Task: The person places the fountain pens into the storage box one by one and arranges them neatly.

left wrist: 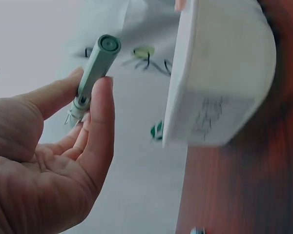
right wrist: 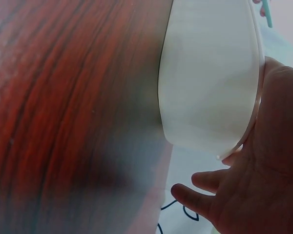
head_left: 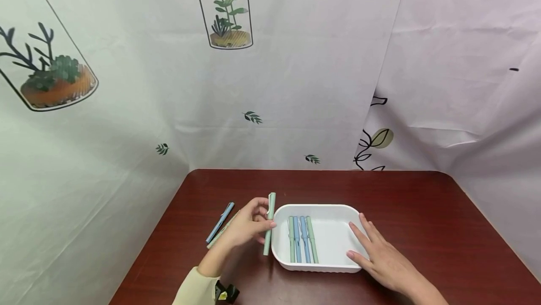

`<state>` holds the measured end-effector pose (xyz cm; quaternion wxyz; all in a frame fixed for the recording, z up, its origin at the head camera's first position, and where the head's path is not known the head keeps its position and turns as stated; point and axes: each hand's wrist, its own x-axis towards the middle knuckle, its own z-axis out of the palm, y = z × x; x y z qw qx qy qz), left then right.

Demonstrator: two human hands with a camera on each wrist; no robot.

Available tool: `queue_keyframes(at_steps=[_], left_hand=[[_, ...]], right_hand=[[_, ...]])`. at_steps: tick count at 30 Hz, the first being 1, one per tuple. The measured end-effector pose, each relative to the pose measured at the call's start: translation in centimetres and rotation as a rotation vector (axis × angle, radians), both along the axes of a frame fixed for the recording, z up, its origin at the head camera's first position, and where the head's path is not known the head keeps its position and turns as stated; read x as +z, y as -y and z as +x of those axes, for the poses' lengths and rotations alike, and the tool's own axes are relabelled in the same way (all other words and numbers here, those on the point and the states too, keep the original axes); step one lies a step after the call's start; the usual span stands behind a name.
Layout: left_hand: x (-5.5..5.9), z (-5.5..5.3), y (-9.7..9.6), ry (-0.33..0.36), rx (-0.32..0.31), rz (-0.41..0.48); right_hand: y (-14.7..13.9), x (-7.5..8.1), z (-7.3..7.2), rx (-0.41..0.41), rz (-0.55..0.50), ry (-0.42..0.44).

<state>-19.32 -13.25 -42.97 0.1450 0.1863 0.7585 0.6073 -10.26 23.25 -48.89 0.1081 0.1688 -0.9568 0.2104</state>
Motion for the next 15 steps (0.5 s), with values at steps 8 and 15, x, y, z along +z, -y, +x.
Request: queue_keyframes(at_steps=[8,15], left_hand=[[-0.2,0.3,-3.2,0.041,-0.028,0.02],[-0.2,0.3,-5.7,0.093,-0.039,0.016]], right_hand=[[0.0,0.0,0.0,0.008,-0.017,-0.004],[-0.2,0.2,0.0,0.016,-0.041,0.047]])
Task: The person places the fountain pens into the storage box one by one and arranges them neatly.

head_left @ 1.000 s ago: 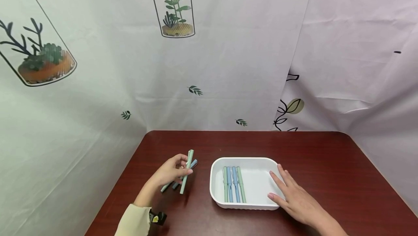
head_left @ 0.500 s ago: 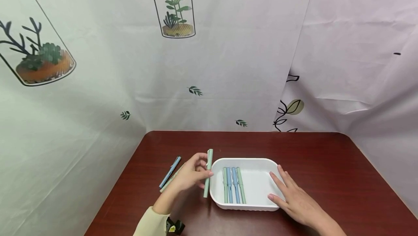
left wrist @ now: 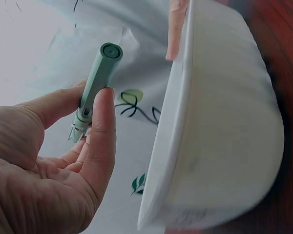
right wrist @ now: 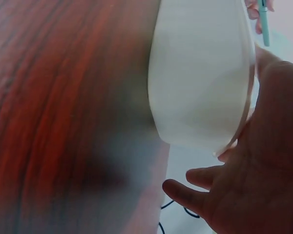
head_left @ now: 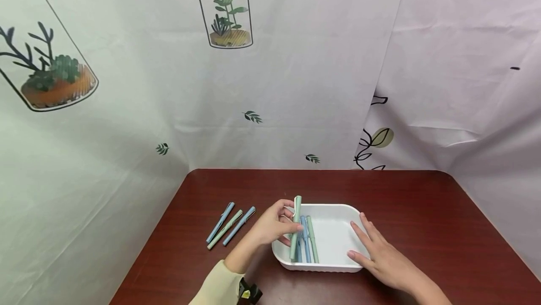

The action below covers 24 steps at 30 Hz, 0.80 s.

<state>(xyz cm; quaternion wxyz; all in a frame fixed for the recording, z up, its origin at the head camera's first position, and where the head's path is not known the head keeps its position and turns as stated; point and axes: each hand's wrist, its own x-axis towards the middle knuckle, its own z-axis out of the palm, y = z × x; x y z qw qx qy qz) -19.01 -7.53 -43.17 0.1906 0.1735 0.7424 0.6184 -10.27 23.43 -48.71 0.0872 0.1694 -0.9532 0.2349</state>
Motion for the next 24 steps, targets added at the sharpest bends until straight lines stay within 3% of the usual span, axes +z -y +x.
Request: queue_keyframes(at_steps=[5,14,24], left_hand=[[-0.4,-0.3,-1.7,0.065,-0.009,0.055],[-1.0,-0.3,-3.9,0.151,-0.004,0.116],[-1.8,0.0,-6.5,0.164,0.064,0.099]], right_hand=[[-0.2,0.1,-0.1,-0.004,-0.001,0.022],[-0.1,-0.1,-0.1,-0.01,0.02,-0.016],[-0.2,0.2,0.0,-0.006,0.013,-0.032]])
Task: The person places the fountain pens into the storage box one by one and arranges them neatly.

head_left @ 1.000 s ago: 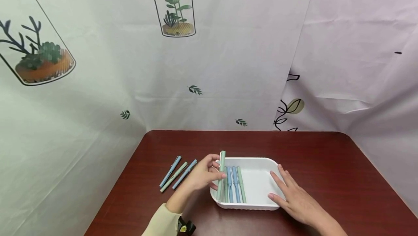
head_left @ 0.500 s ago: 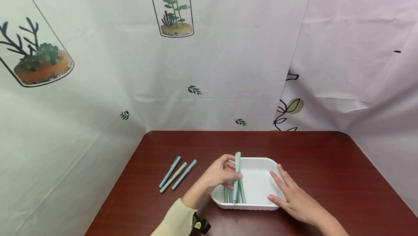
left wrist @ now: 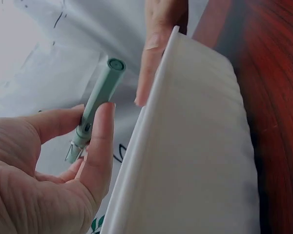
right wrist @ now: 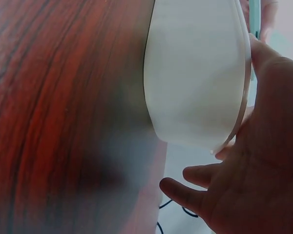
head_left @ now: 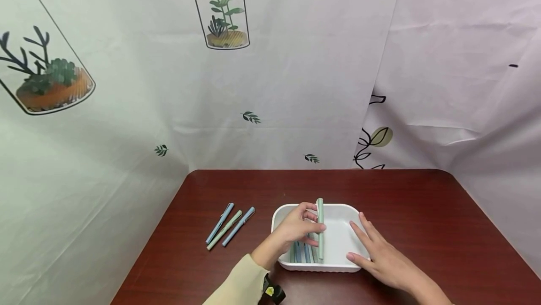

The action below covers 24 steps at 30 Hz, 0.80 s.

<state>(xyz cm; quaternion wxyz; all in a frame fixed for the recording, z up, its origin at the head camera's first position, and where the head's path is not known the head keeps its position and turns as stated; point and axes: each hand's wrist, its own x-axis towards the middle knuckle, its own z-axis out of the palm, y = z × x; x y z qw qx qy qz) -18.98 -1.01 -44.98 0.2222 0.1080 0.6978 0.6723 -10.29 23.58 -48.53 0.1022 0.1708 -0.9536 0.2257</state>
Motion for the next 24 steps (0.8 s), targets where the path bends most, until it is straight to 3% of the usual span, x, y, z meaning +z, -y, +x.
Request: queue_keyframes(at_steps=[7,13,24], left_hand=[[-0.5,0.3,-1.9,0.014,0.054,0.012],[-1.0,0.3,-3.0,0.021,0.054,-0.016],[-1.6,0.5,-4.8,0.03,0.065,-0.142]], right_hand=[[0.0,-0.4,-0.1,0.015,0.025,-0.042],[0.1,-0.6,-0.1,-0.014,0.112,-0.085],[0.2,-0.6,-0.1,-0.043,0.164,-0.118]])
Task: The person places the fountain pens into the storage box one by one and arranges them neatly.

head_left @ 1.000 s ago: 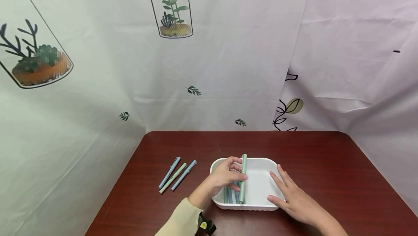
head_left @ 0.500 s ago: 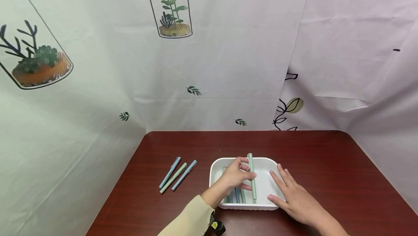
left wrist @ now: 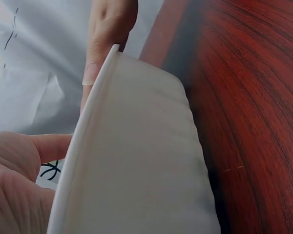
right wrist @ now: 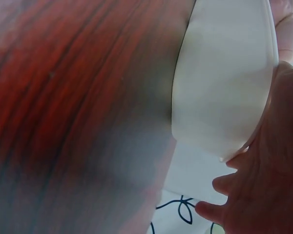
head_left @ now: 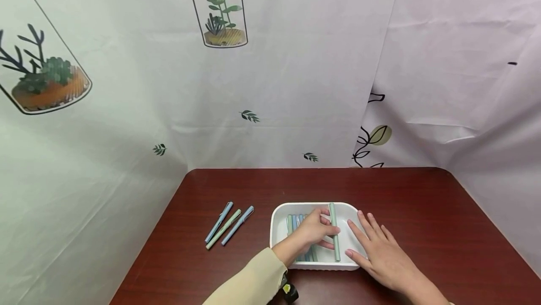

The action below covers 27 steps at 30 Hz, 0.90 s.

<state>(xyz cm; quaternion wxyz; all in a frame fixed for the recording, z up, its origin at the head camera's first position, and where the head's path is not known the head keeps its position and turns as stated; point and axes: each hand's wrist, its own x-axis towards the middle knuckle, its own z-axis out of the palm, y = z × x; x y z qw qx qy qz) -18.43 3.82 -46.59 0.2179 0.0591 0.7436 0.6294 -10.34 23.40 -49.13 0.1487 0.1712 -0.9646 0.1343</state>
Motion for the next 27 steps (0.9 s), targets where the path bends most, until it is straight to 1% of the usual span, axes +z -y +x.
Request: queue_keyframes(at_steps=[4,10,13,17,20,21,24,27], left_hand=[[-0.3,0.0,-0.4,0.002,-0.009,-0.013],[-0.5,0.1,-1.1,0.027,-0.027,-0.016],[-0.6,0.2,-1.4,0.032,-0.036,-0.047],[-0.7,0.4,-2.0,0.041,-0.039,-0.072],[-0.6,0.5,-2.5,0.05,-0.026,-0.087],[-0.5,0.6,-2.6,0.047,-0.025,-0.1],[-0.4,0.6,-3.0,0.011,-0.026,-0.175],[-0.5,0.6,-3.2,-0.002,-0.029,-0.214]], right_hand=[[0.0,0.0,-0.1,0.002,-0.015,0.005],[0.0,0.1,0.0,0.002,-0.031,0.017],[0.1,0.1,0.0,0.005,-0.032,0.01],[0.1,0.0,0.2,0.012,-0.041,0.003],[0.1,0.0,0.3,0.017,-0.045,-0.011],[0.1,0.0,0.3,0.019,-0.047,-0.015],[0.0,-0.1,0.3,0.028,-0.049,-0.035],[0.0,-0.3,0.4,0.036,-0.058,-0.042]])
